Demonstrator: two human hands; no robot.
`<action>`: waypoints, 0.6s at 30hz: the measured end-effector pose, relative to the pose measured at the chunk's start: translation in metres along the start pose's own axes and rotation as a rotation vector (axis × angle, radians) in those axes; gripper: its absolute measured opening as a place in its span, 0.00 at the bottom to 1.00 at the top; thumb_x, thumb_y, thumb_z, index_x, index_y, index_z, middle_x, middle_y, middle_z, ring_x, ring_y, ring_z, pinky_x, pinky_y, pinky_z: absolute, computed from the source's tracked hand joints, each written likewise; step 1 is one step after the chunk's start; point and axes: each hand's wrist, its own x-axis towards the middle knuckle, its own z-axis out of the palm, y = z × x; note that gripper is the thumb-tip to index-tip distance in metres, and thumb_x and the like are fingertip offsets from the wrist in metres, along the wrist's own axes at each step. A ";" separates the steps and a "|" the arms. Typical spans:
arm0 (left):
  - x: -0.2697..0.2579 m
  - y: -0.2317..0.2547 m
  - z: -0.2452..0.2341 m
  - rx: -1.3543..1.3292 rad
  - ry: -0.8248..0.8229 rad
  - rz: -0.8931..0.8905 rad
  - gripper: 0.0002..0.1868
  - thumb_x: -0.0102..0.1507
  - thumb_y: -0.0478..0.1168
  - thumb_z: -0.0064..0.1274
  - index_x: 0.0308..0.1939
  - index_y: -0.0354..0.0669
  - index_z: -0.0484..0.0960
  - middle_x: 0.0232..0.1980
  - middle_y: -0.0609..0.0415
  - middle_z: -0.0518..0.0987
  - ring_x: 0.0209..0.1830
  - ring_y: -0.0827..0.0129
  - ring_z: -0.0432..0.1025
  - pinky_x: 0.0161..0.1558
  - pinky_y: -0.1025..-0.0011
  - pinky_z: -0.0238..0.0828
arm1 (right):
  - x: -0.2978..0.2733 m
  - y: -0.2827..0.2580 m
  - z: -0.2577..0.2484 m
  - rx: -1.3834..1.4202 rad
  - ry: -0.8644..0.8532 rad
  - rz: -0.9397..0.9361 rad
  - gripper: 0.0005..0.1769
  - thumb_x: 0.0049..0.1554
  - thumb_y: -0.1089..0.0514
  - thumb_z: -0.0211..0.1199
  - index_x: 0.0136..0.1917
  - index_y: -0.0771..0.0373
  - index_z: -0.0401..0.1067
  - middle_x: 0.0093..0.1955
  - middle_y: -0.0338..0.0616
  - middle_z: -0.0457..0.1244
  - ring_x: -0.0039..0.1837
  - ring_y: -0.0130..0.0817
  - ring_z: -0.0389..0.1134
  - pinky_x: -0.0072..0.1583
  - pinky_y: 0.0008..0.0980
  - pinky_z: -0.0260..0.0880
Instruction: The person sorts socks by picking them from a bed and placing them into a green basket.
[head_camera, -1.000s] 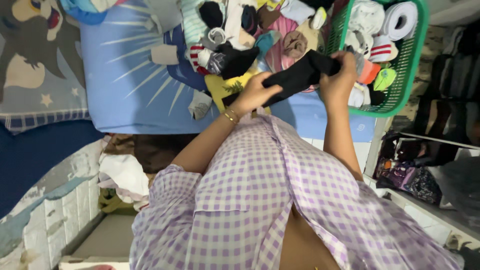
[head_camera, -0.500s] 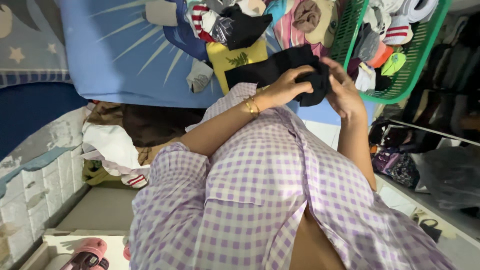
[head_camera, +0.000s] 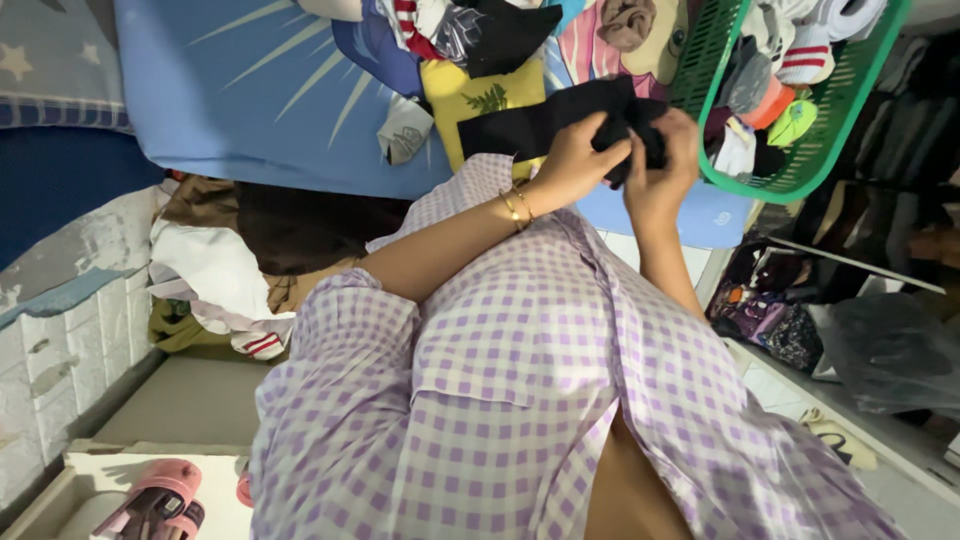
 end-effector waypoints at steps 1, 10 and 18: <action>0.000 0.004 -0.004 0.000 0.005 0.004 0.16 0.62 0.45 0.59 0.38 0.32 0.77 0.26 0.51 0.81 0.23 0.73 0.81 0.25 0.73 0.76 | -0.003 -0.003 0.007 0.227 -0.059 0.068 0.11 0.66 0.68 0.66 0.60 0.72 0.69 0.61 0.53 0.64 0.63 0.38 0.66 0.65 0.33 0.67; -0.006 -0.030 -0.022 0.017 -0.084 0.055 0.10 0.67 0.34 0.59 0.44 0.27 0.81 0.36 0.46 0.81 0.35 0.70 0.78 0.34 0.72 0.74 | -0.005 0.005 -0.001 0.840 -0.397 0.456 0.29 0.66 0.62 0.63 0.78 0.67 0.61 0.69 0.43 0.64 0.66 0.28 0.65 0.66 0.30 0.68; -0.005 -0.011 -0.026 -0.044 0.071 0.386 0.22 0.57 0.35 0.70 0.52 0.30 0.79 0.42 0.51 0.84 0.38 0.74 0.81 0.38 0.77 0.81 | 0.003 0.009 0.000 1.106 -0.465 0.634 0.32 0.69 0.42 0.51 0.75 0.66 0.64 0.70 0.45 0.64 0.71 0.33 0.66 0.70 0.37 0.67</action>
